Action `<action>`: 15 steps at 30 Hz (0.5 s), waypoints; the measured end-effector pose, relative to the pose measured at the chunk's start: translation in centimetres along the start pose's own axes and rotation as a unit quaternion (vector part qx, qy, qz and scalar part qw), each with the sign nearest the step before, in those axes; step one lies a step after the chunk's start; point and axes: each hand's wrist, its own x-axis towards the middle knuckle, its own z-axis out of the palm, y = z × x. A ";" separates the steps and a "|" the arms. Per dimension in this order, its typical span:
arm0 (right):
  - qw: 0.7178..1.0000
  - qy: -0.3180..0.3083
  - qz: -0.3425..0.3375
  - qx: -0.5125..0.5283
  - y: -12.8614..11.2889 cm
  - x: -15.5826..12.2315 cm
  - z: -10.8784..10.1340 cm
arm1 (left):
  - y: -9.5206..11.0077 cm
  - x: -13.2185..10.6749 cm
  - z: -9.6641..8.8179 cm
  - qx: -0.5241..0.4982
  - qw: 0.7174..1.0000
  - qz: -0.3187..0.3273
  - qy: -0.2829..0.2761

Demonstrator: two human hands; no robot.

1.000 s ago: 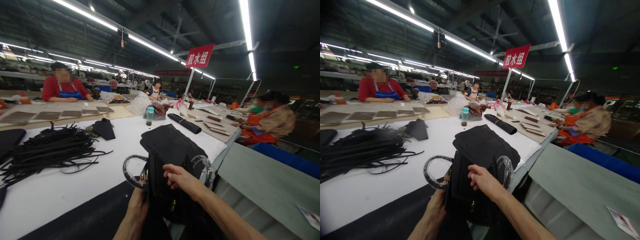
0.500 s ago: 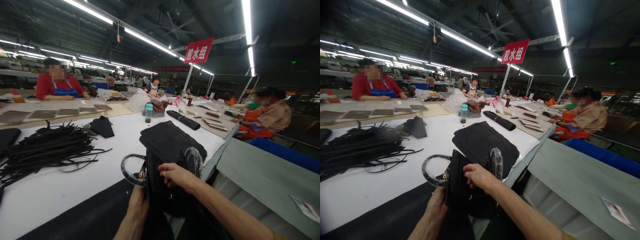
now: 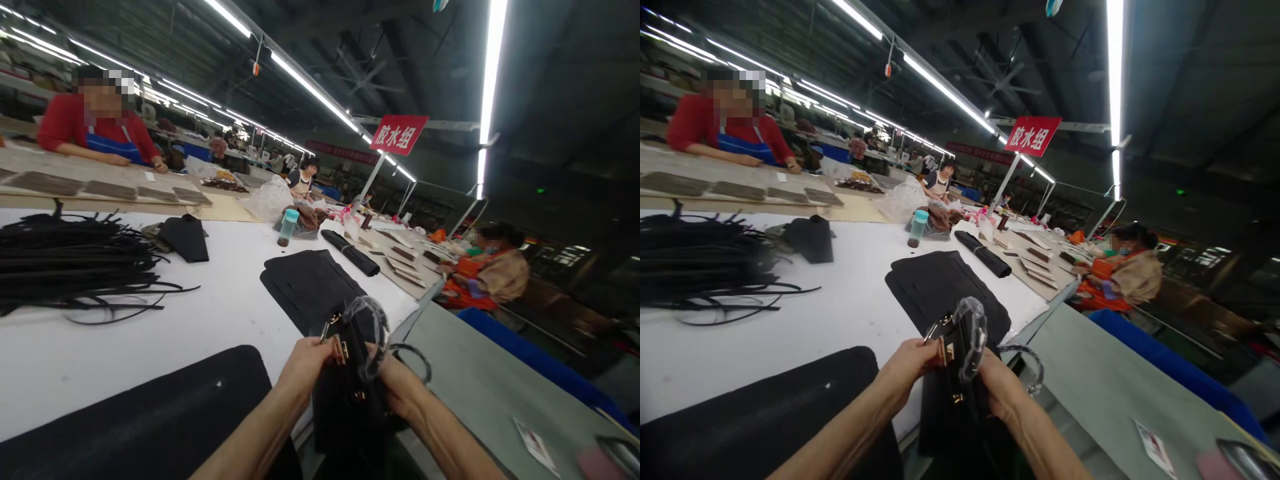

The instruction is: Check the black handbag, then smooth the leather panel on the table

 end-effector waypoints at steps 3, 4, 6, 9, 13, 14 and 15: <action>0.997 -0.004 0.041 0.070 1.4 0.0 -1.6 | -0.3 1.5 0.8 0.026 0.999 -0.039 -0.006; 0.994 -0.004 0.056 0.091 1.9 0.1 -2.2 | -0.3 1.9 1.0 0.031 0.998 -0.048 -0.009; 0.990 0.001 0.078 0.116 2.5 0.5 -3.1 | -0.1 2.4 1.3 0.034 0.998 -0.056 -0.017; 0.986 0.008 0.094 0.141 2.6 0.8 -3.7 | 0.4 2.6 1.6 0.039 0.997 -0.060 -0.037; 0.986 0.017 0.076 0.147 1.4 0.5 -2.9 | 0.8 2.7 1.5 0.056 0.995 -0.060 -0.063; 0.987 0.017 0.072 0.145 1.0 0.4 -2.5 | 0.9 2.7 1.5 0.057 0.994 -0.060 -0.066; 0.987 0.014 0.068 0.142 0.7 0.3 -2.2 | 0.9 2.7 1.4 0.058 0.994 -0.058 -0.066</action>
